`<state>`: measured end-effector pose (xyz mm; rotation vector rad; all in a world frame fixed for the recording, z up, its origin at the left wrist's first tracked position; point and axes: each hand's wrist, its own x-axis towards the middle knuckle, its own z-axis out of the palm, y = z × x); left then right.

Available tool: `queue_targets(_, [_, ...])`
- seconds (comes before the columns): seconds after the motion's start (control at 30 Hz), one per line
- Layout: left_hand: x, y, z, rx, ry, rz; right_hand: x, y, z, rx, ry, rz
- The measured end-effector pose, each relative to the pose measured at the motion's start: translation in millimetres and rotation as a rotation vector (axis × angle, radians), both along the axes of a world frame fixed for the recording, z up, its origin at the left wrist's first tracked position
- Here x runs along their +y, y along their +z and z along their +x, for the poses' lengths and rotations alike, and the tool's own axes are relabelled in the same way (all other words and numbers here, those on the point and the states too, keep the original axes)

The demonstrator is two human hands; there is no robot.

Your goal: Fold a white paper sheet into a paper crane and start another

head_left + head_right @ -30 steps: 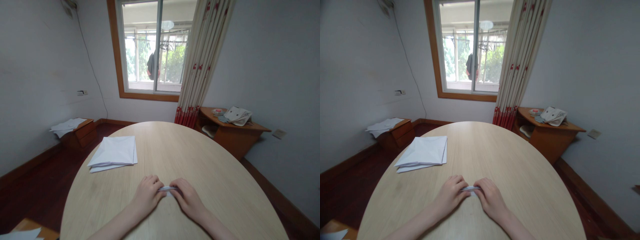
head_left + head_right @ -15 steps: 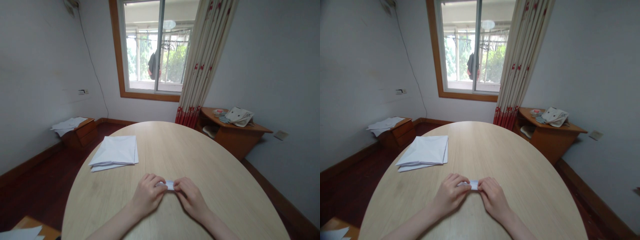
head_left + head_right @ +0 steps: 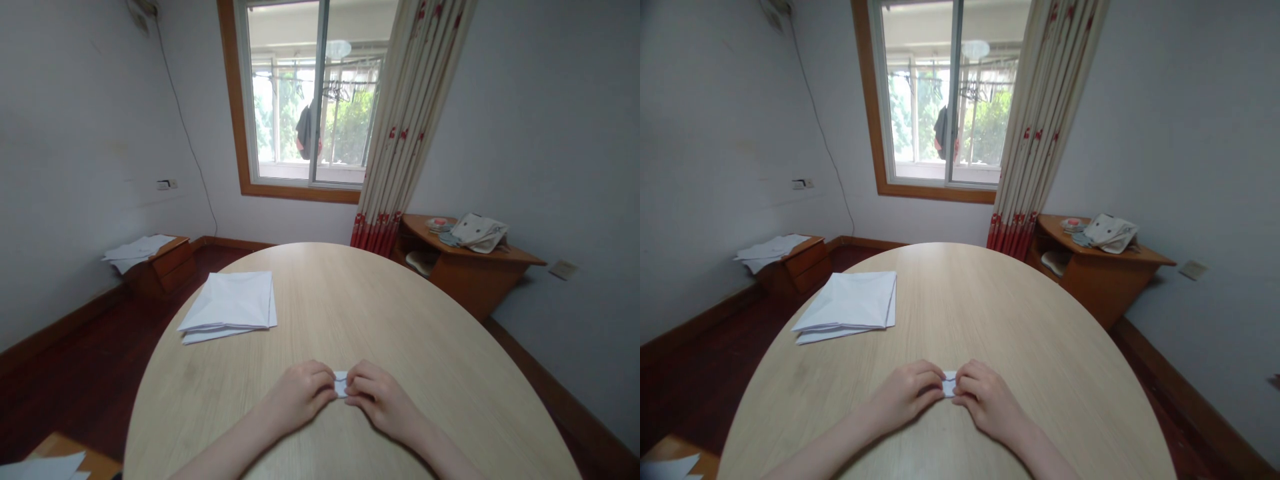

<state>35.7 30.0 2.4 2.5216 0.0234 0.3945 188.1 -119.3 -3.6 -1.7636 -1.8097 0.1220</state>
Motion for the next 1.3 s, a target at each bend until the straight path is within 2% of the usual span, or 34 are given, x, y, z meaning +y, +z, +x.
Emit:
queue_targets(0.53, [-0.6,0.3,1.5,0.032,0.014,0.074,-0.4,5.2,-3.8,0.053,-0.054,-0.022])
queue_targets(0.8, [-1.0,-1.1,1.8,0.031,0.034,0.123,2.4,6.2,-5.6,-0.005,-0.038,0.045])
queue_targets(1.03, [-3.0,-1.5,2.4,0.025,0.038,0.167,1.9,0.8,-3.8,0.101,-0.069,-0.027])
queue_targets(1.3, [-4.4,-2.6,1.0,0.031,0.062,0.113,3.0,-0.5,-3.7,0.111,-0.065,-0.031])
